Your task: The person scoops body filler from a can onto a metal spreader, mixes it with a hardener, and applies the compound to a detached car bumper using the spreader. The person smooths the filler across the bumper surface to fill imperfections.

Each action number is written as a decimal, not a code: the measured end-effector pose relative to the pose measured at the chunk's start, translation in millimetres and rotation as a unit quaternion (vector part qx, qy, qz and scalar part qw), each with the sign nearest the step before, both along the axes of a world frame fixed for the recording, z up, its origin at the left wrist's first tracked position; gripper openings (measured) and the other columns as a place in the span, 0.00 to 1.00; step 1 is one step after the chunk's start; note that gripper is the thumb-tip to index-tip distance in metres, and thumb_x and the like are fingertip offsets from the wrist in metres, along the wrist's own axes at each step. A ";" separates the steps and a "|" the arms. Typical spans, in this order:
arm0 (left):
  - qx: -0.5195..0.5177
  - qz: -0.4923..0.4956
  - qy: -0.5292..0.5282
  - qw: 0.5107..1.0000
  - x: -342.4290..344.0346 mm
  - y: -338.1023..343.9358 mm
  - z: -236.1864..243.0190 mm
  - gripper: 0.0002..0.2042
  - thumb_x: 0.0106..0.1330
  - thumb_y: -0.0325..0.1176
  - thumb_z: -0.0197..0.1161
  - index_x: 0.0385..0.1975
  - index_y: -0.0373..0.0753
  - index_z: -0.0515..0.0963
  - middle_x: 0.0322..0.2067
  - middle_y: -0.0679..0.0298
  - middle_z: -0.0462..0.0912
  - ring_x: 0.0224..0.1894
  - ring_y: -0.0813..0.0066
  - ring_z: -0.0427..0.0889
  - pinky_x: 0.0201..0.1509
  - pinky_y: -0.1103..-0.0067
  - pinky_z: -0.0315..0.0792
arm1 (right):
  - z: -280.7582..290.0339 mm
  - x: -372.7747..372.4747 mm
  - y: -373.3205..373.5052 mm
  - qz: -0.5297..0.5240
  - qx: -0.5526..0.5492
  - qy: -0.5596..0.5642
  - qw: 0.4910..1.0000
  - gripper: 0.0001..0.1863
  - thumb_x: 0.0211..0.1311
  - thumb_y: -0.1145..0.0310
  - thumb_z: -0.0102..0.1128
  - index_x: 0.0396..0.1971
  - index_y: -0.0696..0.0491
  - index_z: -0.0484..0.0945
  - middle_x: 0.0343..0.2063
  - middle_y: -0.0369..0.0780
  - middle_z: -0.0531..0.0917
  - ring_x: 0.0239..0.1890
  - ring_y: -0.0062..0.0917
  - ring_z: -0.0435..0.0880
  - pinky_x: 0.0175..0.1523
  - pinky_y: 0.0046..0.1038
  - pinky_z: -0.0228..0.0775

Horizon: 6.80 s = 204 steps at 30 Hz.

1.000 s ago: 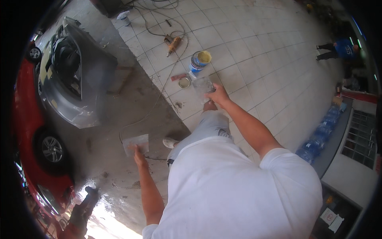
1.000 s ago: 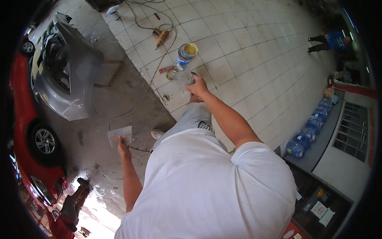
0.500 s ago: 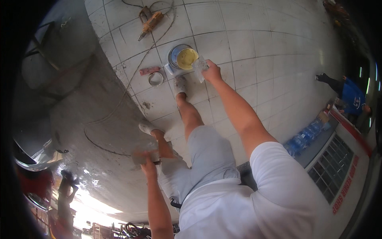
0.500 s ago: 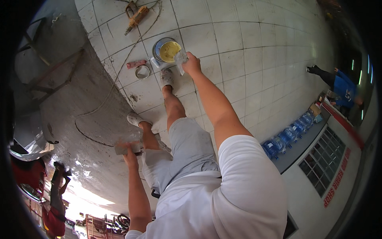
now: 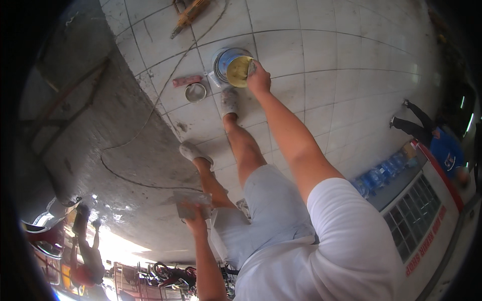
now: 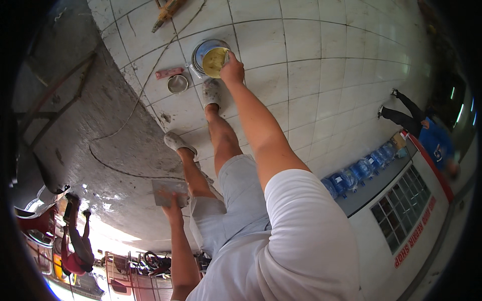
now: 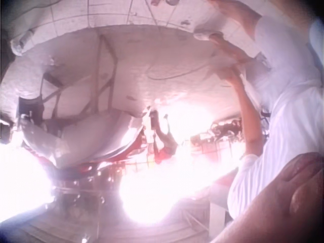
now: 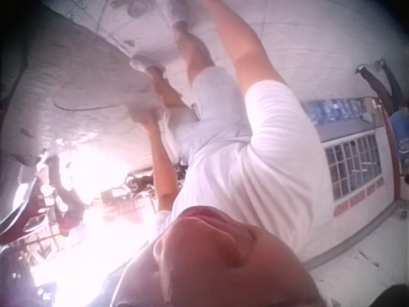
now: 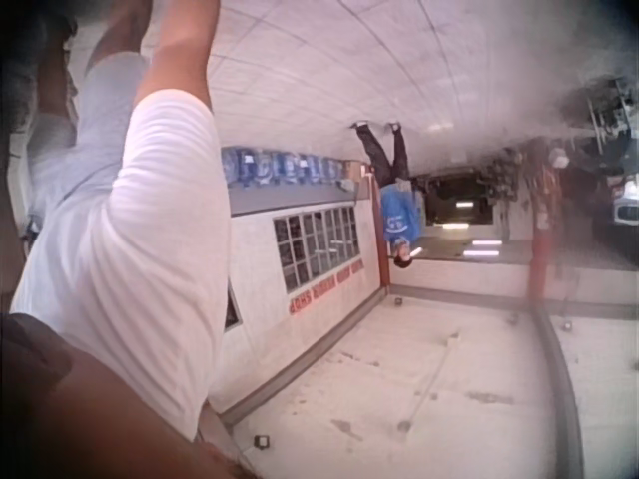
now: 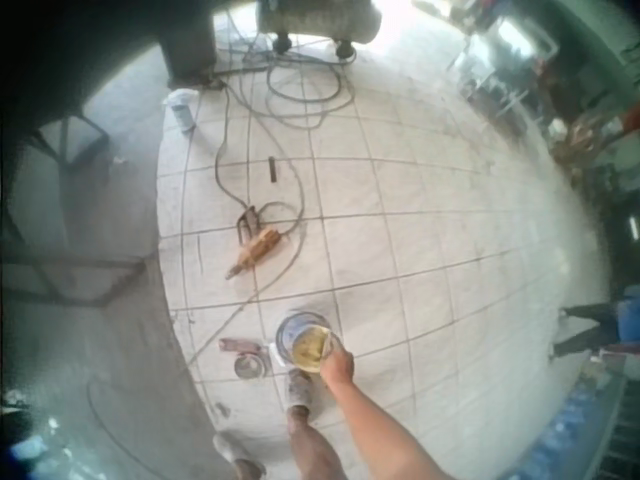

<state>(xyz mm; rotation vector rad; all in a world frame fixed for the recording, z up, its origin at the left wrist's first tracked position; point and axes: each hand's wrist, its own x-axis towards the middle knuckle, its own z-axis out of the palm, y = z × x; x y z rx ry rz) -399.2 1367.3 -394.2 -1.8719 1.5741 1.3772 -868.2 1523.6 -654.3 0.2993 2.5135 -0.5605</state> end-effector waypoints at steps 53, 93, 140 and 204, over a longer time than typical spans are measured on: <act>0.285 0.272 0.493 0.776 -266.5 -59.7 140.5 0.26 0.74 0.40 0.61 0.70 0.40 0.67 0.56 0.61 0.81 0.59 0.66 0.78 0.63 0.66 0.73 | 479.1 136.8 -20.4 0.445 -0.319 0.286 0.787 0.32 0.48 0.90 0.62 0.57 0.52 0.80 0.62 0.50 0.79 0.60 0.50 0.83 0.57 0.40 0.83; -0.410 0.516 0.562 0.499 189.5 -288.2 373.1 0.14 0.78 0.31 0.60 0.60 0.37 0.75 0.53 0.62 0.84 0.51 0.72 0.83 0.54 0.73 0.79 | 681.4 460.1 -445.2 0.794 -0.483 0.034 0.368 0.31 0.63 0.88 0.52 0.67 0.55 0.66 0.69 0.52 0.73 0.68 0.49 0.75 0.70 0.40 0.71; -0.287 0.554 0.630 0.463 400.8 -365.0 424.0 0.13 0.77 0.31 0.59 0.57 0.34 0.76 0.48 0.61 0.84 0.50 0.70 0.82 0.55 0.73 0.77 | 598.8 641.4 -623.9 0.642 -0.488 -0.332 0.489 0.41 0.66 0.63 0.58 0.79 0.45 0.57 0.31 0.36 0.78 0.24 0.15 0.69 0.26 0.18 0.62; 0.179 0.654 0.334 0.655 139.9 -115.3 -59.4 0.22 0.78 0.45 0.59 0.68 0.48 0.73 0.65 0.62 0.79 0.64 0.63 0.80 0.69 0.56 0.68 | -97.3 231.5 -42.3 0.230 0.106 -0.102 0.962 0.13 0.67 0.63 0.57 0.46 0.48 0.85 0.48 0.48 0.87 0.53 0.45 0.85 0.57 0.44 0.80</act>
